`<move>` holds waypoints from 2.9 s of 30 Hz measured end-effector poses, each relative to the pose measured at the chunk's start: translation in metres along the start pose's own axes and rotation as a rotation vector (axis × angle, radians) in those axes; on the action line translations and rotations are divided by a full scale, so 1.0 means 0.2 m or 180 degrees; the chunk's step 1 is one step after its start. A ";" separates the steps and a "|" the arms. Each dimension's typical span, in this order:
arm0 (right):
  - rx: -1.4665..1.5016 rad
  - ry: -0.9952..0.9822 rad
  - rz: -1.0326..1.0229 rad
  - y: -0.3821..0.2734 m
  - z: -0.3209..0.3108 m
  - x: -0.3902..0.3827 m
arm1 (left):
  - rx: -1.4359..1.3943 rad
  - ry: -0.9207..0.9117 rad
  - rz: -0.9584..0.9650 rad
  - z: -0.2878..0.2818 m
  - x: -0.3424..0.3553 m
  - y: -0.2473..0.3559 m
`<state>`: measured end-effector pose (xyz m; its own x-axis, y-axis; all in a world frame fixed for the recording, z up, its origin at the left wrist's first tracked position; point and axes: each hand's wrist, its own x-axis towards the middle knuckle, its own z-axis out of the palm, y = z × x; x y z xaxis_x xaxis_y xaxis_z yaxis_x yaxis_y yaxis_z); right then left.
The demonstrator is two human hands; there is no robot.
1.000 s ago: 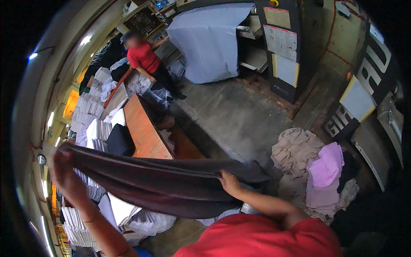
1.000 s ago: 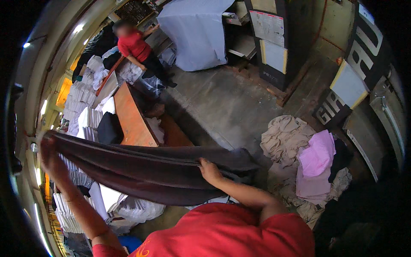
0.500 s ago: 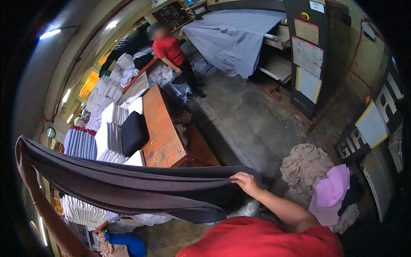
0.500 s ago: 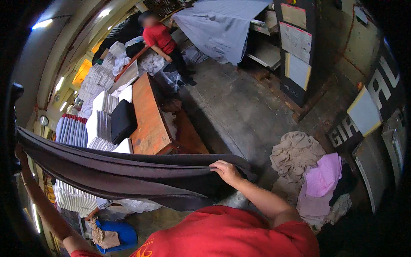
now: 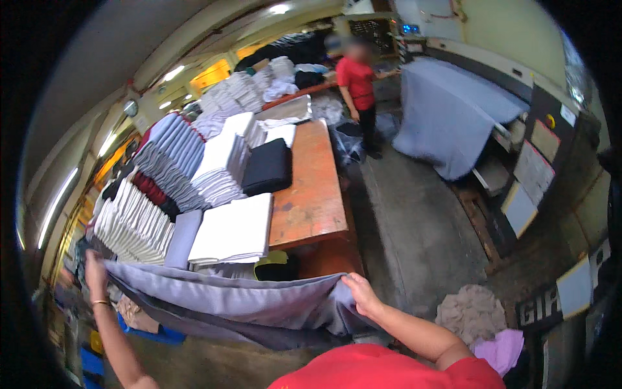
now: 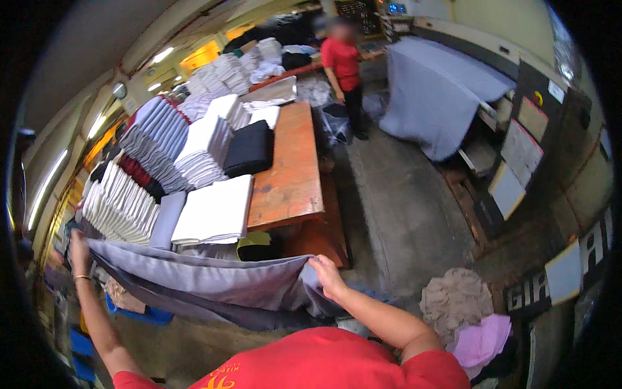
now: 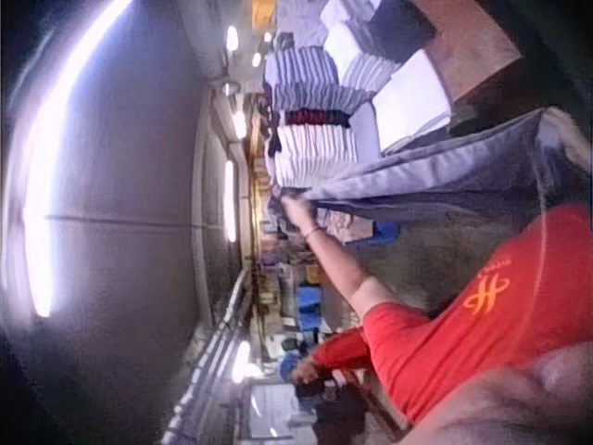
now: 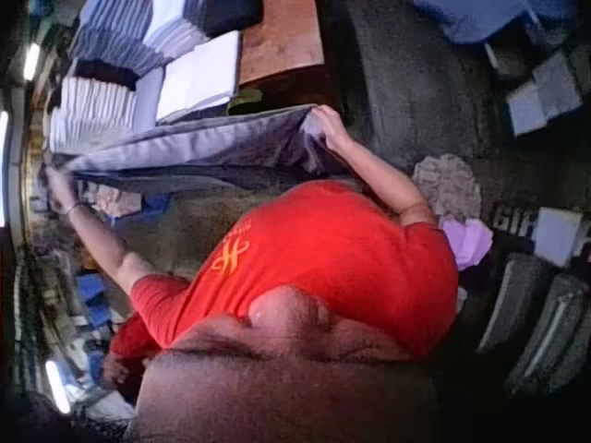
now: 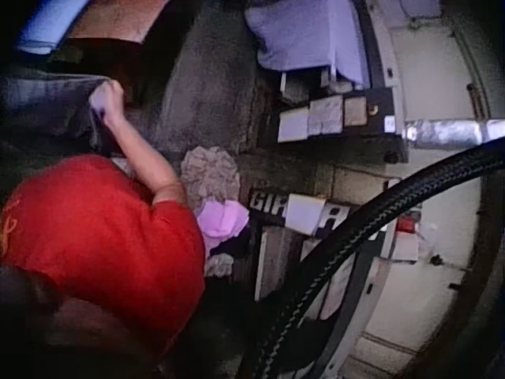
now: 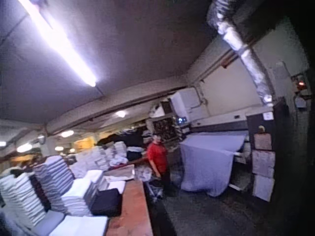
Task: The person repeatedly unfolds, shakes, and folds large gray sheets by hand, then stacks them on a table. A coworker operates a large ironing machine in the background, but the camera wearer focuses on folding the sheets.
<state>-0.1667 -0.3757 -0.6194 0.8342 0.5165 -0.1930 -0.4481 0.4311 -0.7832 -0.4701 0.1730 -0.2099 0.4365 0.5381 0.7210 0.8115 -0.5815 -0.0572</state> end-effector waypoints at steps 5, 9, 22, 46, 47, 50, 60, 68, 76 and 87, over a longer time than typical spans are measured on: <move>0.0031 -0.0248 -0.0039 0.01 0.66 0.09 | -0.3170 -0.2932 -0.1386 0.13 -0.93 0.34; -0.0057 -0.0716 -0.0118 0.06 1.21 0.00 | -0.5702 -0.2253 -0.1687 0.26 -1.53 0.94; 0.0274 -0.1165 -0.2198 -0.32 2.04 0.02 | -0.3475 -0.0564 -0.0854 0.66 -1.95 1.00; -0.0410 -0.1460 -0.2075 -0.47 1.88 0.06 | -0.3825 0.0339 0.0171 0.48 -1.36 1.02; -0.0456 -0.1327 -0.2212 -0.52 1.87 0.09 | -0.3732 0.0236 -0.0007 0.60 -1.42 0.98; -0.0402 -0.0862 -0.2463 -0.73 1.86 0.16 | -0.3368 -0.0162 -0.0427 0.90 -1.73 0.77; -0.1390 -0.0400 -0.3404 -1.45 1.81 0.35 | -0.3767 -0.1088 -0.0879 1.16 -2.39 0.68; -0.5339 0.0475 -0.4681 -1.94 1.55 0.30 | -0.3847 -0.1805 -0.0053 1.05 -2.19 0.64; -0.7536 0.0885 -0.4016 -2.30 0.91 0.18 | -0.4880 -0.4078 0.1194 0.94 -2.39 0.64; -0.7121 0.1732 -0.3066 -2.24 0.40 0.08 | -0.4632 -0.2498 0.0609 0.94 -1.95 0.85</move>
<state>0.0225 -0.5022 -0.2245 0.6432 0.4455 0.6227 0.4421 -0.8801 0.1730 -0.4287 -0.0216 -0.6315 0.9224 0.2903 0.2546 -0.0929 -0.4733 0.8760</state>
